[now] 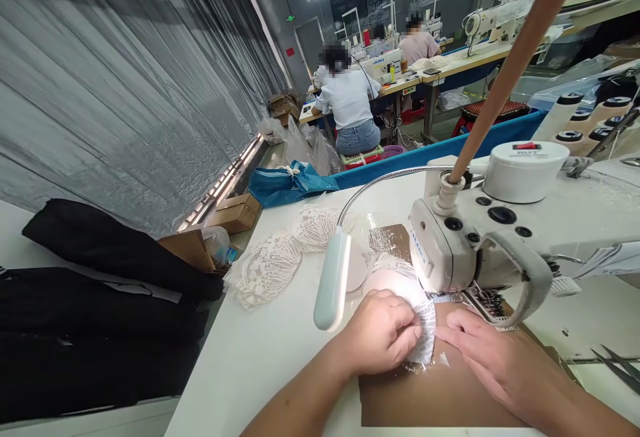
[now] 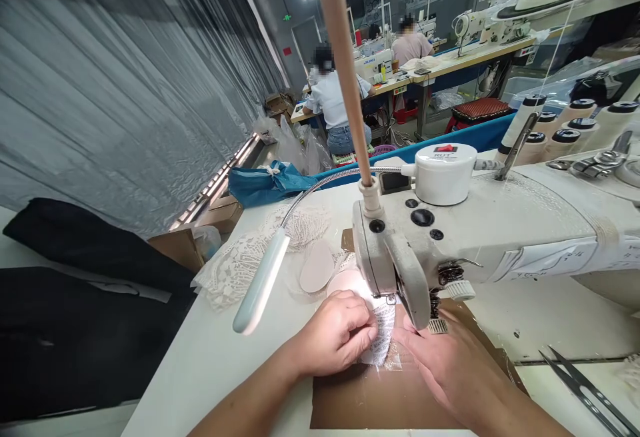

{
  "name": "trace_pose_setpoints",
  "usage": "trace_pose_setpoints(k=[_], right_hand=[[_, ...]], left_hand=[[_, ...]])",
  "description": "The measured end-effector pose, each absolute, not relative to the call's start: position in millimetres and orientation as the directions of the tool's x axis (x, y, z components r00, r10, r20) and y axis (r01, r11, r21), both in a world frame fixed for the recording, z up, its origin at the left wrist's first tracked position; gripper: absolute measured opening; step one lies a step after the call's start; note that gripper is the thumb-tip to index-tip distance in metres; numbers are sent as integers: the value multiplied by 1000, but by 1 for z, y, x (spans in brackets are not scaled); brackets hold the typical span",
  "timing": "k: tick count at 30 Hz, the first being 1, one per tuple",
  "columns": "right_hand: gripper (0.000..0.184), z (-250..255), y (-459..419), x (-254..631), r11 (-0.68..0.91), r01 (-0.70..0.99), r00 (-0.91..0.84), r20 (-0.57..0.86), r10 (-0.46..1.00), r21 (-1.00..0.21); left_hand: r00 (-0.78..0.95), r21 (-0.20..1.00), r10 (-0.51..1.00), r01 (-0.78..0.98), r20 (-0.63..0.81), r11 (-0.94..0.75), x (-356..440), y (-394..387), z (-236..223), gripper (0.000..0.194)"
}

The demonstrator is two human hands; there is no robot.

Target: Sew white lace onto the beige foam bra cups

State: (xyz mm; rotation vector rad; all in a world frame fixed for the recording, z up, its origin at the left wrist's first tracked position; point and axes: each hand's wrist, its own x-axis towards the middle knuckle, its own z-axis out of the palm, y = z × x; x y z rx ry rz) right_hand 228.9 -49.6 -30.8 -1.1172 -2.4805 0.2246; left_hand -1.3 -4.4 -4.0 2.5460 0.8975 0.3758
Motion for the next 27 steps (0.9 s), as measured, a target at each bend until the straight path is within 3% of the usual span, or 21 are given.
trace_pose_setpoints(k=[5, 10, 14, 18, 24, 27], right_hand=[[42, -36, -48, 230, 600, 755, -484, 393, 782, -263], [45, -38, -48, 225, 636, 721, -564, 301, 769, -274], [54, -40, -50, 223, 645, 724, -571, 311, 759, -245], [53, -47, -52, 224, 640, 746, -576, 301, 760, -187], [50, -57, -49, 227, 560, 828, -525, 384, 760, 25], [48, -52, -45, 224, 534, 845, -507, 387, 770, 45]], left_hand=[[774, 399, 622, 535, 123, -745, -3, -9, -5, 19], [831, 259, 532, 485, 159, -835, -1, -7, -3, 26], [877, 193, 453, 422, 163, -886, -2, -3, -5, 34], [863, 184, 482, 455, 150, -871, -1, -3, -8, 34], [832, 170, 533, 509, 155, -844, 5, -6, -3, 37], [831, 187, 538, 511, 141, -839, 6, -6, -1, 39]])
